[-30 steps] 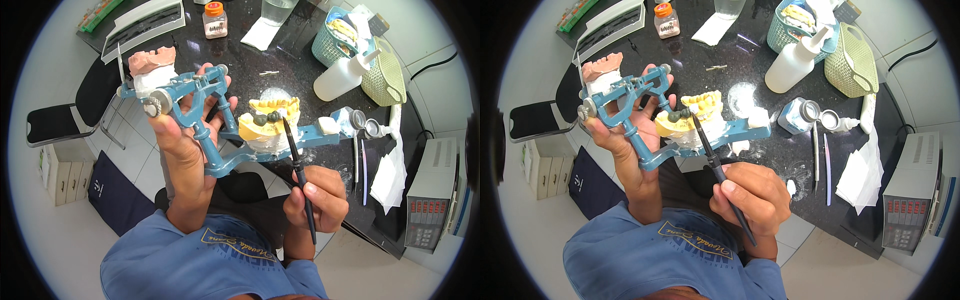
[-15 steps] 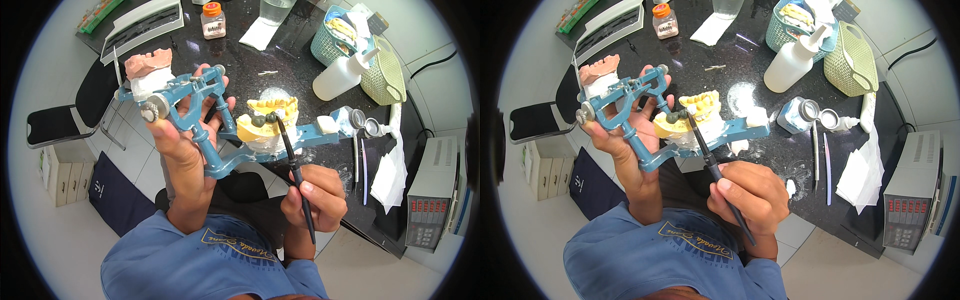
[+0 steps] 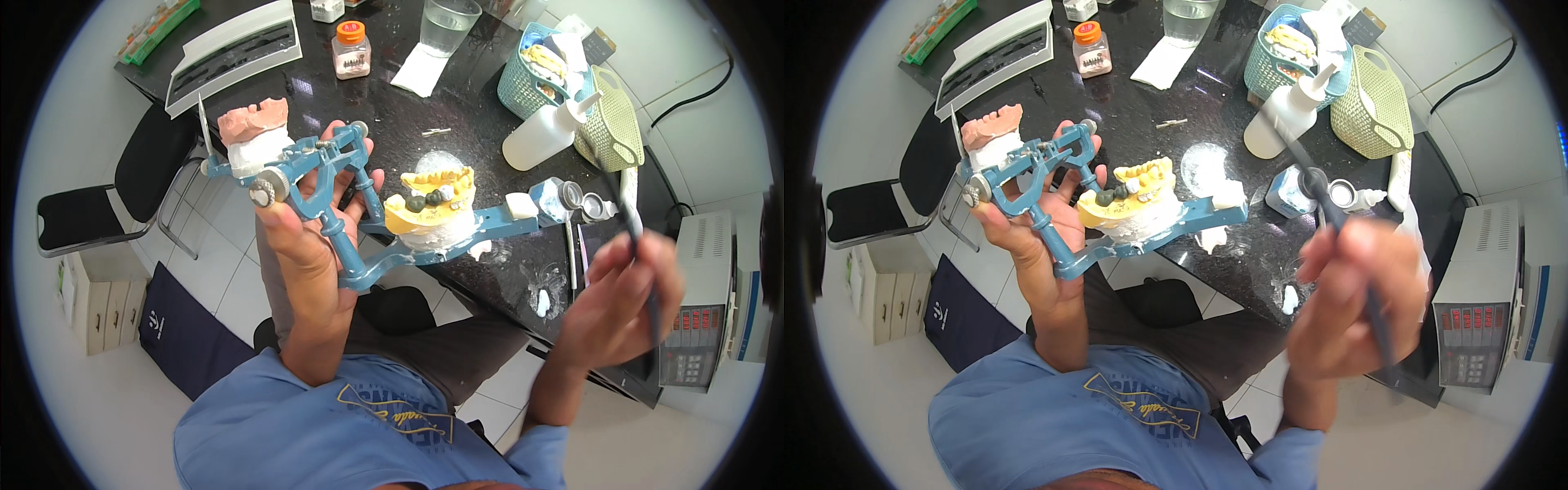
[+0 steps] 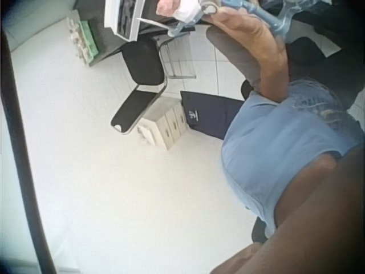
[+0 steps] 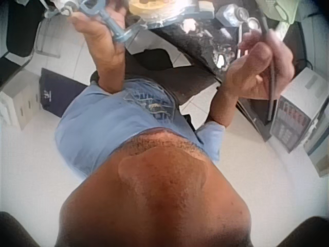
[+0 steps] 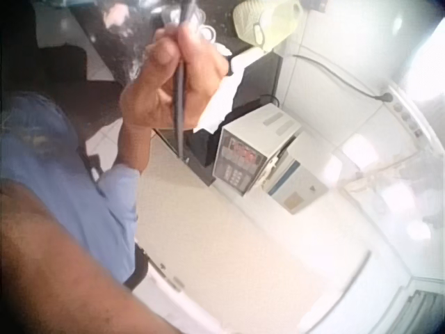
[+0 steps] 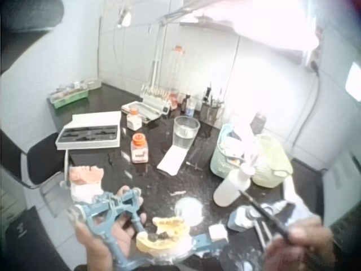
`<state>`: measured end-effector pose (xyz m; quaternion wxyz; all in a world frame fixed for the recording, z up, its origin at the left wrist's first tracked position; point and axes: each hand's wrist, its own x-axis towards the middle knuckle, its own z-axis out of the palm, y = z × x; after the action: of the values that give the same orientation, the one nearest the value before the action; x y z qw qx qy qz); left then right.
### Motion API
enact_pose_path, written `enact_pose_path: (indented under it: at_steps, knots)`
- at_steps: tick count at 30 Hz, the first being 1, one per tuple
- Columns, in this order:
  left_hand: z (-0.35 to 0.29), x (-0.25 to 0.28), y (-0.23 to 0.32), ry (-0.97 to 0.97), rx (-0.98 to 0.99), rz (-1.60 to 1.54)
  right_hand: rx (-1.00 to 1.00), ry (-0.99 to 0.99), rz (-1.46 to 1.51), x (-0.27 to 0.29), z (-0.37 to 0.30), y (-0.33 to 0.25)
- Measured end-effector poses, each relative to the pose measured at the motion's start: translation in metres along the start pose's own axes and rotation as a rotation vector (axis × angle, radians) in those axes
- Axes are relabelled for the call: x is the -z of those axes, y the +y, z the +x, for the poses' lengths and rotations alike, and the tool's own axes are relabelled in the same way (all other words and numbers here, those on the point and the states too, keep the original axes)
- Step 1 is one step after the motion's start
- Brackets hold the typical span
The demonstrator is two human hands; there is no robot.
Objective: The person uses a brush to apply a white liquid to a dark dental framework mounted on a yellow dental model within a blue articulator, occasionally picking up more liquid from a glass plate.
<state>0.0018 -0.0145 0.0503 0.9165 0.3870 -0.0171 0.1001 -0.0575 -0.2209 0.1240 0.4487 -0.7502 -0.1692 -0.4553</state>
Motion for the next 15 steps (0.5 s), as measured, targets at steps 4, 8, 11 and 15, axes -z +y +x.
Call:
enact_pose_path:
  at_steps: [4,8,11,15]
  knots:
    - [0.000,0.006,0.007,0.057,-0.031,-0.031,-0.137,0.033,-0.056,-0.036,0.077,0.004]
    - [0.009,0.028,-0.006,0.042,-0.053,-0.158,-0.113,-0.370,-0.344,-0.054,0.147,0.068]
    - [0.008,0.030,-0.001,0.106,-0.119,-0.102,-0.211,-0.375,-0.265,-0.088,0.174,0.126]
    - [0.009,0.038,0.010,0.120,-0.221,-0.040,-0.205,-0.567,-0.531,-0.120,0.187,0.198]
